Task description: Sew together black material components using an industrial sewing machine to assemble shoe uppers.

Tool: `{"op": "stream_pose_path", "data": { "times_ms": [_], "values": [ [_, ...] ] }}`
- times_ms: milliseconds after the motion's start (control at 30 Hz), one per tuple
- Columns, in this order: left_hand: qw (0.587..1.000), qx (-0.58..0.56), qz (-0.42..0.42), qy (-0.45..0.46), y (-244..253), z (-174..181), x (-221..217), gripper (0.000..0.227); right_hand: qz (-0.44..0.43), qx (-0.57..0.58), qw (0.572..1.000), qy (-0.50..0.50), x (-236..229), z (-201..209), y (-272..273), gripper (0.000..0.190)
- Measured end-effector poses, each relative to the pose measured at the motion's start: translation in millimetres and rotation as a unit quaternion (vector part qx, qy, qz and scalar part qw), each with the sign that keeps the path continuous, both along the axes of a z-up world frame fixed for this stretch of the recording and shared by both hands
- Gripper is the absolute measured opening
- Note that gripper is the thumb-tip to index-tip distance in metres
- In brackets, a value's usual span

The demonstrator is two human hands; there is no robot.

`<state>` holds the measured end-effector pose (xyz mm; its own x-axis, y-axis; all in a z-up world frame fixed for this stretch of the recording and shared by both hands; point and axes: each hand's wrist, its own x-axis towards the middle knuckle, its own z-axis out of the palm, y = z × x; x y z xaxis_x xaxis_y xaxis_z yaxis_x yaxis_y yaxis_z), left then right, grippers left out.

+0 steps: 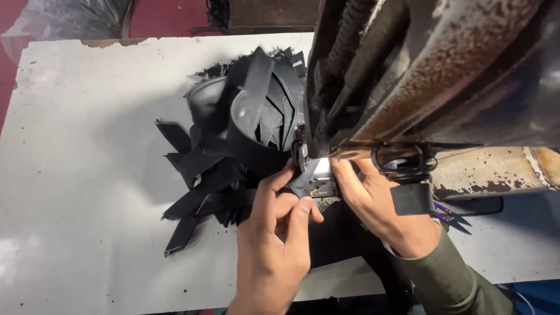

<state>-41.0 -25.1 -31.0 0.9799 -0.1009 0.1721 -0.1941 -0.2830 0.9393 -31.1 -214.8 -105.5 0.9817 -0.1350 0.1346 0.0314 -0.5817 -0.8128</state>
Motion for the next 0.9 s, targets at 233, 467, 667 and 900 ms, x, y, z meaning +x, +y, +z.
{"op": "stream_pose_path", "data": {
  "times_ms": [233, 467, 667, 900],
  "values": [
    [1.000, 0.006, 0.018, 0.003, -15.9, -4.8, 2.6, 0.034, -0.092, -0.085, 0.991, -0.054, -49.5, 38.7, 4.8, 0.028],
    [0.997, 0.057, 0.047, -0.039, -28.6, -7.0, 5.8, 0.032, -0.075, -0.146, 0.915, 0.369, -131.8, -45.3, -47.0, 0.108],
    [0.967, 0.198, 0.033, -0.158, -31.7, -1.9, -40.6, 0.047, -0.130, -0.100, 0.953, 0.255, -147.7, -39.8, -59.5, 0.074],
    [0.987, 0.096, -0.051, -0.117, -13.4, -1.4, -54.6, 0.053, -0.066, -0.082, 0.992, -0.074, -159.7, -13.4, -36.1, 0.071]
  ]
}}
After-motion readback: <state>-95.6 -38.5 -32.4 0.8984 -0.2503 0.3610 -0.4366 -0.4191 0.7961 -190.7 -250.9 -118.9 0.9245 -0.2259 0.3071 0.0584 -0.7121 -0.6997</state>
